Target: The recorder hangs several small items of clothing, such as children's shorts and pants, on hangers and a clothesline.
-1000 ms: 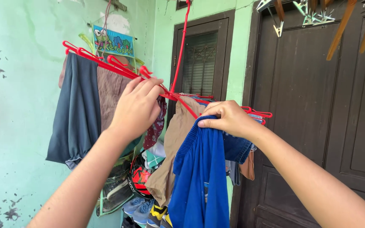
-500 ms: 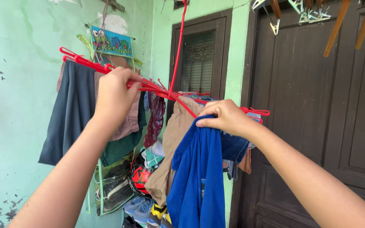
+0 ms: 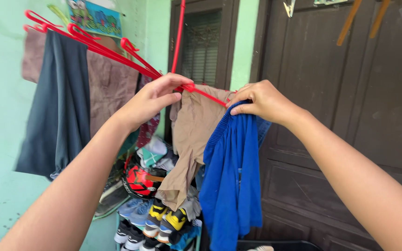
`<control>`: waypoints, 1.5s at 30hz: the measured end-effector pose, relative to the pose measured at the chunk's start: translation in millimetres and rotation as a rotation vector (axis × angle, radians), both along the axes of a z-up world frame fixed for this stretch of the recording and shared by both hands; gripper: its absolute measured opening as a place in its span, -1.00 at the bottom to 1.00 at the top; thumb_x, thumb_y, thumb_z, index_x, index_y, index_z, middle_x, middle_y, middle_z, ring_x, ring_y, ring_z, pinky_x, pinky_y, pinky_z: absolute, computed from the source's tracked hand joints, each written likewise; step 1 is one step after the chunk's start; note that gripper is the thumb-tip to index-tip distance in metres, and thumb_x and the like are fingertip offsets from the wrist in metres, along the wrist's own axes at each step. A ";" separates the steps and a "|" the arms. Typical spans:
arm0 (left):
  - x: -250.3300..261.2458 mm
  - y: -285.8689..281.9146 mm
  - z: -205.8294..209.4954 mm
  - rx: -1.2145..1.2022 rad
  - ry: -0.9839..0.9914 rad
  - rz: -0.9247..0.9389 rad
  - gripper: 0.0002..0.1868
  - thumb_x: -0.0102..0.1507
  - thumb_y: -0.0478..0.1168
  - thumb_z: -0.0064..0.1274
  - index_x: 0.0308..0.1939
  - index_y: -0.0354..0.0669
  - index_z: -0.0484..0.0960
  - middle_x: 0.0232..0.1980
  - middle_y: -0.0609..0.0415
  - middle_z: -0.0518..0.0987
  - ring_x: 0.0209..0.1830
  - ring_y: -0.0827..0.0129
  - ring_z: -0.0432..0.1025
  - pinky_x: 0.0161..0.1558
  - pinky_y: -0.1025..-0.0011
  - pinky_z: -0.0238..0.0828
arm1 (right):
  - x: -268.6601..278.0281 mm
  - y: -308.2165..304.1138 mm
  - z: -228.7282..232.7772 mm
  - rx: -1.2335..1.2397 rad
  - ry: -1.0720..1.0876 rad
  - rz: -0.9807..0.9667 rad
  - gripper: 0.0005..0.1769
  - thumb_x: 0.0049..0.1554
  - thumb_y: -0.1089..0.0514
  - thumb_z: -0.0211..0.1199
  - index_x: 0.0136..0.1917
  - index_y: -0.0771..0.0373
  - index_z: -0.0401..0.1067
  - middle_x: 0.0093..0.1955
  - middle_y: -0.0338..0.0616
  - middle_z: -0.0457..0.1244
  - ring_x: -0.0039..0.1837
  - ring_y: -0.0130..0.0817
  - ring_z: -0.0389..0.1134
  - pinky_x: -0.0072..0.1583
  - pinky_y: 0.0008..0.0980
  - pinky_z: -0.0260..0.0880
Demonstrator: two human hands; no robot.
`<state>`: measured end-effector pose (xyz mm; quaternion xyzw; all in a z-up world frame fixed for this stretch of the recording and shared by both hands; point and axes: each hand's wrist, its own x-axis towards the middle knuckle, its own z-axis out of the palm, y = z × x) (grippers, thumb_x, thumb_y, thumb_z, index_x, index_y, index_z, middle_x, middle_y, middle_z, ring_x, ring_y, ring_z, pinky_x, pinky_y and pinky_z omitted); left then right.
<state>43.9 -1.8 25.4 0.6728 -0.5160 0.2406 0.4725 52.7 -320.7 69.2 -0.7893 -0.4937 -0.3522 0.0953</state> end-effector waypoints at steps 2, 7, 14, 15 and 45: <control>28.3 -6.3 -3.2 0.011 -0.013 -0.001 -0.60 0.35 -0.34 -0.05 0.29 -0.20 0.49 0.28 0.08 0.53 0.27 0.47 0.38 0.31 0.42 0.30 | -2.7 -7.0 -2.9 -0.006 -0.007 -0.014 -0.71 -0.05 0.09 0.49 -0.04 0.19 0.64 -0.03 -0.11 0.46 0.08 -0.27 0.49 0.17 -0.34 0.46; 54.9 -32.3 -1.9 0.067 -0.010 0.035 -0.62 0.35 -0.41 -0.09 0.26 -0.20 0.53 0.27 0.10 0.57 0.25 0.43 0.40 0.26 0.37 0.33 | -7.9 -22.9 4.8 -0.074 -0.123 -0.031 -0.73 -0.05 0.07 0.50 -0.07 0.18 0.65 0.06 -0.14 0.46 0.17 -0.24 0.45 0.21 -0.26 0.43; 52.6 -53.4 -2.8 0.111 -0.173 0.071 -0.54 0.28 -0.47 -0.11 0.26 -0.23 0.57 0.35 0.01 0.53 0.45 0.32 0.32 0.45 0.32 0.14 | -22.7 -28.8 17.7 -0.075 -0.121 -0.043 -0.73 0.00 0.02 0.48 -0.03 0.13 0.64 0.14 -0.20 0.43 0.26 -0.24 0.39 0.26 -0.23 0.40; 48.7 -55.1 -3.5 0.125 -0.144 0.071 -0.50 0.25 -0.47 -0.13 0.28 -0.20 0.56 0.36 0.03 0.53 0.46 0.33 0.31 0.45 0.33 0.12 | -27.2 -25.4 17.5 -0.050 -0.101 -0.041 -0.70 0.01 -0.01 0.47 0.00 0.11 0.64 0.11 -0.23 0.44 0.26 -0.23 0.38 0.28 -0.20 0.38; 82.9 -73.0 -34.4 0.025 -0.284 0.121 -0.83 0.30 -0.17 0.22 -0.14 -0.18 0.62 0.20 0.06 0.63 0.42 0.29 0.36 0.34 0.19 0.26 | -0.3 22.2 -25.2 0.103 -0.553 -0.421 -0.42 -0.22 -0.33 0.58 -0.37 0.15 0.42 -0.36 -0.27 0.29 0.29 -0.15 0.28 0.46 0.65 -0.52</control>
